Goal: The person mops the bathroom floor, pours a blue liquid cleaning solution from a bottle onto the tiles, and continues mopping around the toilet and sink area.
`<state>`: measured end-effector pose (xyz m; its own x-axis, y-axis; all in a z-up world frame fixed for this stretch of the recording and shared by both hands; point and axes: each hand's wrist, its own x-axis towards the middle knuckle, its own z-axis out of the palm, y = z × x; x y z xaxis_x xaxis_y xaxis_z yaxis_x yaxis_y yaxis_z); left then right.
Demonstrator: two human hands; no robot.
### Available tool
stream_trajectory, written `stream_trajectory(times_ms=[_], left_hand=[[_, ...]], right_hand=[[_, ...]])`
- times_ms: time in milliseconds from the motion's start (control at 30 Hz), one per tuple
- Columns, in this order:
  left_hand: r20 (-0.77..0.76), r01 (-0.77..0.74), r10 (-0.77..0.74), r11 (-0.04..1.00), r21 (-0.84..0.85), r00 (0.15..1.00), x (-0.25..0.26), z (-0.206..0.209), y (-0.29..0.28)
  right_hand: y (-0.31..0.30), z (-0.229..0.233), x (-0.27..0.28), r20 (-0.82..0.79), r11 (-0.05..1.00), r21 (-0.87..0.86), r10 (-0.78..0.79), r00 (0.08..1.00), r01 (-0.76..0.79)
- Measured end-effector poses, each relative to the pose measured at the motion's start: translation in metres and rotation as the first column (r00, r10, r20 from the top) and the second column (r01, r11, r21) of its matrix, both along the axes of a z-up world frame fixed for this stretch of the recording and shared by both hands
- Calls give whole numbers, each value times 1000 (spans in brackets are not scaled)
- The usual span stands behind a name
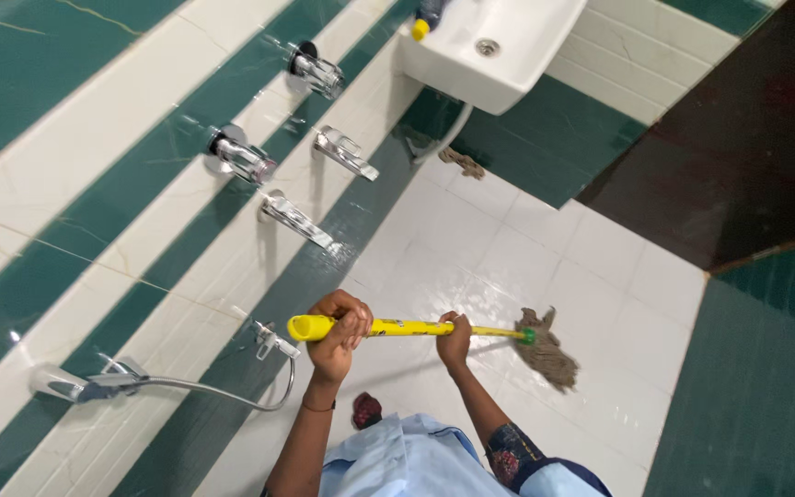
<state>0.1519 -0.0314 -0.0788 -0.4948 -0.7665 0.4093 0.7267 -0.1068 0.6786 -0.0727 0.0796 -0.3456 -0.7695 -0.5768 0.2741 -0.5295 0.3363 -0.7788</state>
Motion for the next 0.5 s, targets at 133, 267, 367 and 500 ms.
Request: stream_trajectory(times_ms=[133,267,367,500], left_hand=[[-61,-104,99,990,-93,993,12,42,-42],[-114,-202,185,965,-165,976,-5,87,-83],[-124,-301,278,920,-251,953,-22,111,-111],[-104,-330,313,896,-297,944,-77,110,-157]], right_hand=[[-74,7,13,-21,987,-37,156,988,-157],[-137,27,11,370,947,-15,304,878,-321],[-173,45,-6,517,866,-50,449,729,-498],[-211,74,-42,541,722,-96,616,573,-686]])
